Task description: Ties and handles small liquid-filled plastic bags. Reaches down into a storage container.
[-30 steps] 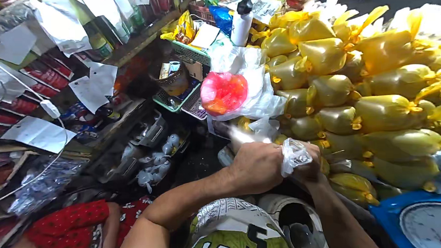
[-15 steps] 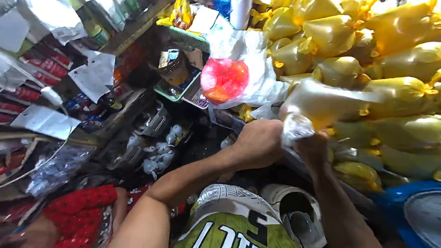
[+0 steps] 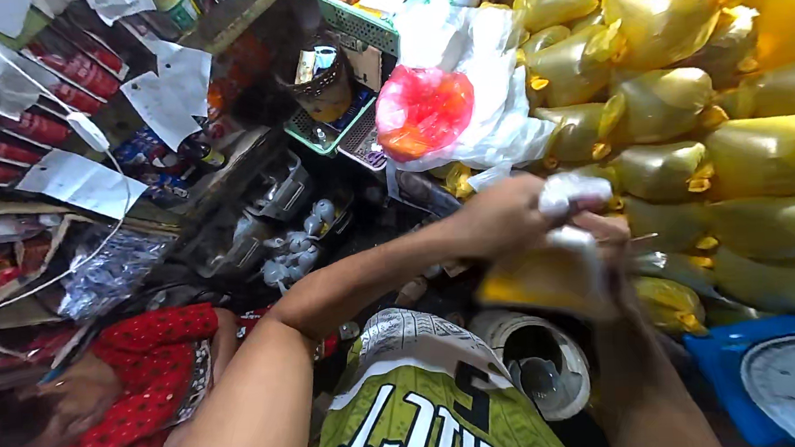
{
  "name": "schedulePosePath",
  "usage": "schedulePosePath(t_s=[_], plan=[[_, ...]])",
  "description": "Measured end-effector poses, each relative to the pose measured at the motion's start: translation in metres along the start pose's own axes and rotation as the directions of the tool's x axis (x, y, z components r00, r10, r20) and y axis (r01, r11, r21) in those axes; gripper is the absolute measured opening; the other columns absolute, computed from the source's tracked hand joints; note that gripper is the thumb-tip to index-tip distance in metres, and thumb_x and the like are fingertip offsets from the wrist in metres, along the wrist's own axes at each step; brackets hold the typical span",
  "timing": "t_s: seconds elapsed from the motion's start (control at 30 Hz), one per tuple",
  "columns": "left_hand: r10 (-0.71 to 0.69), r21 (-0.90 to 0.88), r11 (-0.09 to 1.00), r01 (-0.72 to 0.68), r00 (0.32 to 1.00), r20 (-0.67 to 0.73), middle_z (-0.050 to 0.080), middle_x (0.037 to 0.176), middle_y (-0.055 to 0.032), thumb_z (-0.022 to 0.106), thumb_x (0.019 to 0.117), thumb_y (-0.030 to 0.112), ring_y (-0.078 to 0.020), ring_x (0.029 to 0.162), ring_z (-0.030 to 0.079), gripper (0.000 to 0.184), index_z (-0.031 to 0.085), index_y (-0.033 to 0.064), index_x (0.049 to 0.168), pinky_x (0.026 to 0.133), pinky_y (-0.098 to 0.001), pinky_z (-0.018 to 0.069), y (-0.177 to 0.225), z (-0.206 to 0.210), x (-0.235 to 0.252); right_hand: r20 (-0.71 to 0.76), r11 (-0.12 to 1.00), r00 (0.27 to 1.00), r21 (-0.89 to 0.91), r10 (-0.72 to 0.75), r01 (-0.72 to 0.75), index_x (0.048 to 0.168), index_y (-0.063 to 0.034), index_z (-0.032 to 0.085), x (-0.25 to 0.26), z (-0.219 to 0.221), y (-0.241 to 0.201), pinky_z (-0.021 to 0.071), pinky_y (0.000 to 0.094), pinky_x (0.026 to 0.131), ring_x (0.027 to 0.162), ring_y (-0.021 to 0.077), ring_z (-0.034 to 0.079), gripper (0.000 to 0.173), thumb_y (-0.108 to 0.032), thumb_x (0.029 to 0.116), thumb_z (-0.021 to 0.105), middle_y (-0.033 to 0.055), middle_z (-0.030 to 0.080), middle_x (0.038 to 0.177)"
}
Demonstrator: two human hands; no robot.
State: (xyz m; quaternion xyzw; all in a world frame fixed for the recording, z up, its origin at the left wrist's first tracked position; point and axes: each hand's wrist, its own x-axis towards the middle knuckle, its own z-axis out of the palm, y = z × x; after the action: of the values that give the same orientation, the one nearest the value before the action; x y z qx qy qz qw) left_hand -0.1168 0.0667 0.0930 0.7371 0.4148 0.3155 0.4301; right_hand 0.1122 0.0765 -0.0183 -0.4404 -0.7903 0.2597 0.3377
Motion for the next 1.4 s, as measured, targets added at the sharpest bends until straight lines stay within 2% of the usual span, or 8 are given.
schedulePosePath(t_s=[0.1, 0.2, 0.3, 0.5, 0.77, 0.87, 1.1, 1.4], plan=[[-0.133, -0.553, 0.83, 0.073, 0.989, -0.069, 0.048, 0.061, 0.0035, 0.041, 0.1116, 0.025, -0.0049, 0.049, 0.041, 0.037, 0.057, 0.0071, 0.084, 0.045, -0.0208, 0.0351, -0.025, -0.002, 0.014, -0.092, 0.927, 0.927, 0.127, 0.364, -0.352, 0.111, 0.0062, 0.069, -0.012, 0.027, -0.016, 0.0554, 0.0452, 0.084, 0.09, 0.0207, 0.068, 0.022, -0.011, 0.099, 0.064, 0.0174, 0.071, 0.099], [-0.195, -0.543, 0.83, 0.126, 0.978, -0.07, 0.048, 0.063, 0.0024, 0.042, 0.1113, 0.032, -0.0071, 0.05, 0.041, 0.039, 0.058, 0.009, 0.083, 0.045, -0.0234, 0.0347, -0.053, 0.001, 0.023, -0.274, 0.97, 0.935, 0.15, 0.227, -0.192, 0.091, -0.0057, 0.072, -0.005, 0.043, -0.011, 0.056, 0.0301, 0.059, 0.063, 0.007, 0.063, 0.031, -0.028, 0.1055, 0.056, 0.0016, 0.068, 0.076], [-0.101, 0.07, 0.992, 0.107, 0.991, -0.086, 0.064, 0.075, -0.0022, 0.048, 0.1086, 0.026, -0.014, 0.067, 0.06, 0.033, 0.068, 0.0089, 0.088, 0.061, -0.0356, 0.0512, -0.08, -0.004, 0.04, -0.155, 0.929, 0.936, -0.147, 0.316, -0.338, 0.087, -0.01, 0.071, -0.009, 0.05, -0.022, 0.0528, 0.052, 0.054, 0.061, 0.0263, 0.064, 0.047, -0.046, 0.107, 0.049, 0.0094, 0.065, 0.071], [-0.108, 0.893, 0.45, 0.03, 0.994, 0.021, 0.068, 0.091, -0.0179, 0.054, 0.0957, 0.016, -0.0399, 0.083, 0.069, 0.017, 0.066, 0.0036, 0.096, 0.063, -0.0567, 0.0528, -0.083, 0.002, 0.041, 0.029, 0.815, 0.892, -0.419, 0.452, -0.399, 0.088, -0.0106, 0.071, 0.016, 0.073, -0.051, 0.0539, 0.0577, 0.059, 0.076, 0.0361, 0.07, 0.049, -0.051, 0.1042, 0.049, 0.0159, 0.069, 0.08], [0.053, 0.382, 0.924, -0.005, 0.992, -0.114, 0.073, 0.099, -0.0083, 0.058, 0.0988, 0.016, -0.0206, 0.096, 0.07, 0.017, 0.071, 0.0063, 0.106, 0.087, -0.0463, 0.0573, -0.118, -0.003, 0.004, 0.365, 0.741, 0.848, 0.426, 0.385, -0.519, 0.103, -0.0031, 0.073, 0.058, 0.059, -0.035, 0.0628, 0.0419, 0.071, 0.073, 0.0186, 0.072, 0.03, -0.023, 0.1064, 0.051, 0.0087, 0.074, 0.085], [0.172, 0.492, 0.862, -0.122, 0.984, -0.056, 0.069, 0.122, -0.0127, 0.06, 0.0982, 0.01, -0.0248, 0.107, 0.07, 0.024, 0.07, 0.0055, 0.119, 0.093, -0.0462, 0.0578, -0.12, -0.007, 0.0, 0.455, 0.919, 0.868, 0.222, 0.197, -0.325, 0.101, -0.0019, 0.069, 0.077, 0.023, -0.034, 0.0563, 0.0372, 0.07, 0.073, 0.0153, 0.065, 0.025, -0.012, 0.1059, 0.047, 0.0072, 0.068, 0.084], [0.295, 0.367, 0.901, -0.23, 0.946, -0.132, 0.069, 0.108, -0.0114, 0.063, 0.0937, 0.01, -0.0198, 0.098, 0.067, 0.017, 0.074, 0.005, 0.106, 0.087, -0.0394, 0.0572, -0.09, -0.011, 0.023, 0.122, 0.967, 0.983, 0.196, 0.14, -0.162, 0.101, -0.0054, 0.071, 0.096, -0.01, -0.039, 0.054, 0.0315, 0.091, 0.109, 0.0139, 0.062, 0.034, -0.037, 0.104, 0.058, 0.0085, 0.063, 0.12], [-0.251, -0.42, 0.898, 0.13, 0.936, -0.246, 0.068, 0.077, -0.0018, 0.058, 0.097, 0.01, -0.0093, 0.067, 0.063, 0.012, 0.068, 0.0054, 0.092, 0.06, -0.0271, 0.0538, -0.067, -0.004, 0.046, -0.276, 0.97, 0.96, 0.242, 0.046, 0.023, 0.105, -0.0076, 0.071, 0.06, 0.032, -0.044, 0.0474, 0.0363, 0.112, 0.138, 0.0222, 0.049, 0.011, -0.011, 0.0976, 0.063, 0.0139, 0.055, 0.143]])
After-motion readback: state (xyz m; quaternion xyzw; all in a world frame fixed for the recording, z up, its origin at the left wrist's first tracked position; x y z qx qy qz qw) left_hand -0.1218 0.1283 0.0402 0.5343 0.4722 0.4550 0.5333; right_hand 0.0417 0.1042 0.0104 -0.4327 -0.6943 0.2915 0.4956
